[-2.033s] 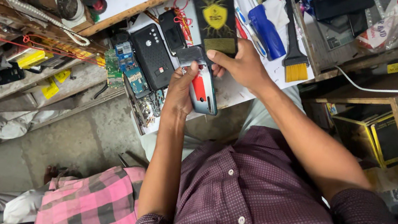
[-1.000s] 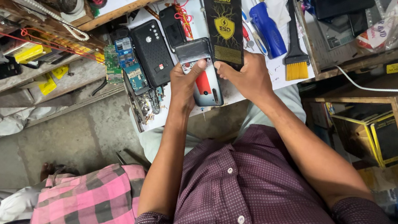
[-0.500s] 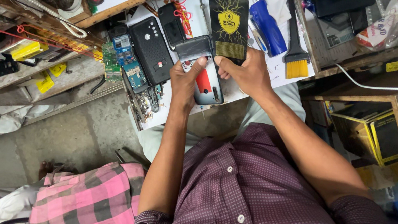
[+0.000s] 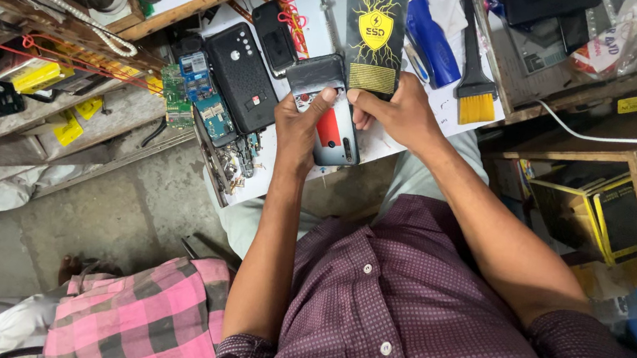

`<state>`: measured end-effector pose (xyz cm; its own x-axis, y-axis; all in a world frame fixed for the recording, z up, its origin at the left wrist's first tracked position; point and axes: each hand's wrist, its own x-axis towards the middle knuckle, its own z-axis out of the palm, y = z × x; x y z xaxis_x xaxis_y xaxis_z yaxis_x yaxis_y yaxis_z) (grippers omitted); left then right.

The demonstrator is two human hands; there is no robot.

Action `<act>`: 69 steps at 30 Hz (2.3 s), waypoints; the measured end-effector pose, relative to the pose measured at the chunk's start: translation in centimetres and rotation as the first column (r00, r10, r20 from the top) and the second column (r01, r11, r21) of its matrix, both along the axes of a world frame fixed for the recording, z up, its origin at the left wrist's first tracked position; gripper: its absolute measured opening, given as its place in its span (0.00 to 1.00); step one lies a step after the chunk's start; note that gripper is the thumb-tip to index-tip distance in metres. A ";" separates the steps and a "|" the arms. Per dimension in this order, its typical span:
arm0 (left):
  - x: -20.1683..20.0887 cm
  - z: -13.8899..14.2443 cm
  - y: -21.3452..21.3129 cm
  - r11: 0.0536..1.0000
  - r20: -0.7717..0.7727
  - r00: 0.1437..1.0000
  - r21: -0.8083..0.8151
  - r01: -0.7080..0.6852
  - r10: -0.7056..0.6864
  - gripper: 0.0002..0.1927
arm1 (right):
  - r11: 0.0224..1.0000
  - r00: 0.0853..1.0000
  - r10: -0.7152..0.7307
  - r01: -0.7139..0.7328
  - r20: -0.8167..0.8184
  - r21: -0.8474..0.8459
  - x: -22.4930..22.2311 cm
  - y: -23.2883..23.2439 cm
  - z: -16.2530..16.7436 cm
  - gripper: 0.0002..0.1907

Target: The person sits at a repair workbench handling a smartphone. They peel a black sheet from the phone's back, hold the phone next to a MEIBO ESD package, then use a blue-handled screwdriver to work on the phone's exposed frame, turning the device over while driving screws.

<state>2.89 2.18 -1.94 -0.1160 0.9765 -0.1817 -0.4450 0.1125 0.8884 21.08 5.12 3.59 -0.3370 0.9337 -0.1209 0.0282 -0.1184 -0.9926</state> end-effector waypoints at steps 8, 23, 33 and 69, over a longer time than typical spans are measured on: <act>0.0 0.1 0.1 1.000 -0.001 1.000 -0.001 0.029 -0.029 0.12 | 0.995 0.990 0.024 -0.038 0.139 0.098 0.6 0.0 -0.3 0.07; -0.1 0.3 0.1 0.998 -0.039 0.998 0.001 0.057 -0.057 0.12 | 0.997 0.993 0.049 -0.055 0.108 0.051 1.0 -0.4 -1.0 0.06; -0.3 0.7 0.2 1.000 0.009 1.000 -0.012 0.017 -0.017 0.12 | 0.972 0.967 -0.222 0.210 -0.122 -0.108 0.0 -0.8 -1.6 0.08; 3.1 1.7 -1.4 0.970 0.596 0.797 0.121 -0.212 0.100 0.16 | 0.954 0.890 -0.286 0.229 -0.356 -0.194 -0.7 -4.6 -1.7 0.34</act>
<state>6.01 0.83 -0.23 -0.1964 0.9759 -0.0956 -0.8813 -0.1329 0.4536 20.37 0.56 1.92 -0.1341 0.9759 -0.1720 -0.3943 -0.2118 -0.8942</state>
